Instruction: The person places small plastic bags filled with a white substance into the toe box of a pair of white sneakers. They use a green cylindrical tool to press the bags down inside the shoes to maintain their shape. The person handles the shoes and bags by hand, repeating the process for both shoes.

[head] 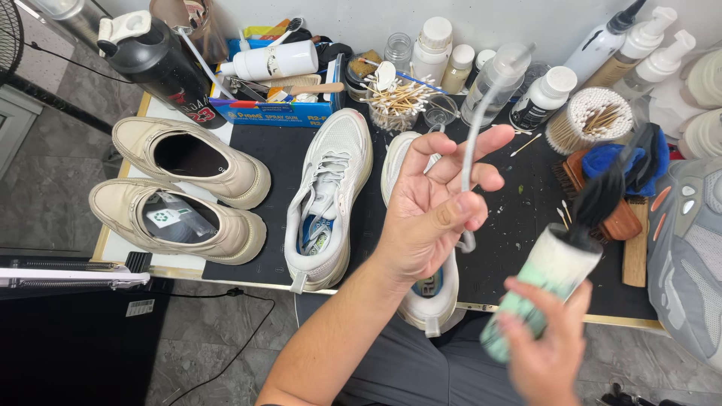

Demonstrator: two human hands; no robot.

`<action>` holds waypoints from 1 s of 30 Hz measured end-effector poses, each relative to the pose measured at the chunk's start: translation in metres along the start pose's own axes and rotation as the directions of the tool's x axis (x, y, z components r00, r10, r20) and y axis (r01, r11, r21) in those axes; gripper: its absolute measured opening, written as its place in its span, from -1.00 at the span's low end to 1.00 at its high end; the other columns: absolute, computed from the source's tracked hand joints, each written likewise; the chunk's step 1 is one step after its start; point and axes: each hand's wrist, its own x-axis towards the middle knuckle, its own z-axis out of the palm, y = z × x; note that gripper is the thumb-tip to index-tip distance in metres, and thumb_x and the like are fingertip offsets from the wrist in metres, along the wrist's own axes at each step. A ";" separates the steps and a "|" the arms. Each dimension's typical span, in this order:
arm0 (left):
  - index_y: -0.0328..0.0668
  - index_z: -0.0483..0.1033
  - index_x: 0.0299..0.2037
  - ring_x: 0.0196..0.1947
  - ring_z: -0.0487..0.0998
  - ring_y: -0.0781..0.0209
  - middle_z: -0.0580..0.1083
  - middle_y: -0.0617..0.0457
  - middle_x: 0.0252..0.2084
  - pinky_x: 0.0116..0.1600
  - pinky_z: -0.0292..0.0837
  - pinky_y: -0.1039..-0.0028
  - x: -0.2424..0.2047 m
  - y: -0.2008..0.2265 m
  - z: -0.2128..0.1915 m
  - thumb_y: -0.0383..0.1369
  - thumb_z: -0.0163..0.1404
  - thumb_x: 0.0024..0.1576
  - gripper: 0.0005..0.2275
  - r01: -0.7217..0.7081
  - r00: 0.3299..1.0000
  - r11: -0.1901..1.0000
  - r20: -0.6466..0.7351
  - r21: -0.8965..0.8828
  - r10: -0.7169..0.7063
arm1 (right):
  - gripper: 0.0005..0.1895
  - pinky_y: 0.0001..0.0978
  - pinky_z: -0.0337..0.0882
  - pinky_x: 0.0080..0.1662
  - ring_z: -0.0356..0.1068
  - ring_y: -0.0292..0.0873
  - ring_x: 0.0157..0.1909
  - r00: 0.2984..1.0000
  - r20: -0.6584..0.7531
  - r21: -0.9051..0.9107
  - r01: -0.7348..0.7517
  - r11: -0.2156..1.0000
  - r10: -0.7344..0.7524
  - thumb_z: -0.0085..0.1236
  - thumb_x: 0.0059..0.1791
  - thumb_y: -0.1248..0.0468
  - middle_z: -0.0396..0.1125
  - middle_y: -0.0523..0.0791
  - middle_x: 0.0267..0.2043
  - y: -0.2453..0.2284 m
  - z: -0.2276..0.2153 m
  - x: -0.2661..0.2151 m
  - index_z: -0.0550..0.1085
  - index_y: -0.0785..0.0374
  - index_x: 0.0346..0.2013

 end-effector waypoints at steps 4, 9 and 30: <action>-0.29 0.37 0.01 0.07 0.48 0.25 0.42 -0.14 0.12 -0.01 0.44 0.59 0.006 0.003 0.002 -0.62 0.07 0.37 -0.86 -0.217 0.959 0.954 -0.136 0.206 0.248 | -0.16 -0.20 0.36 0.18 0.32 -0.06 0.15 0.977 -0.154 0.167 0.171 0.971 -0.145 0.56 -0.34 0.22 0.10 0.10 0.23 -0.007 0.050 -0.032 0.24 0.14 0.09; -0.36 0.35 0.21 0.32 0.26 -0.05 0.29 -0.20 0.27 0.45 0.14 0.16 -0.006 0.048 -0.001 -0.49 0.06 0.33 -0.72 -0.008 0.773 -0.054 0.040 0.999 0.633 | -0.21 -0.16 0.46 0.10 0.38 -0.04 0.10 0.973 -0.165 0.216 0.194 0.957 -0.160 0.51 -0.30 0.36 0.04 0.10 0.18 0.004 0.064 -0.046 0.20 0.12 0.07; -0.36 -0.04 0.47 0.56 -0.01 0.01 -0.27 -0.15 0.59 0.56 0.06 0.26 -0.087 -0.097 0.009 -0.49 -0.03 0.27 -0.41 0.093 0.852 0.582 -0.367 0.808 0.373 | -0.56 -0.44 0.36 0.20 0.43 -0.15 0.07 0.991 -0.123 -0.041 0.043 0.998 -0.047 0.27 -0.02 0.57 0.15 0.02 0.11 0.050 -0.023 0.012 0.44 0.33 0.13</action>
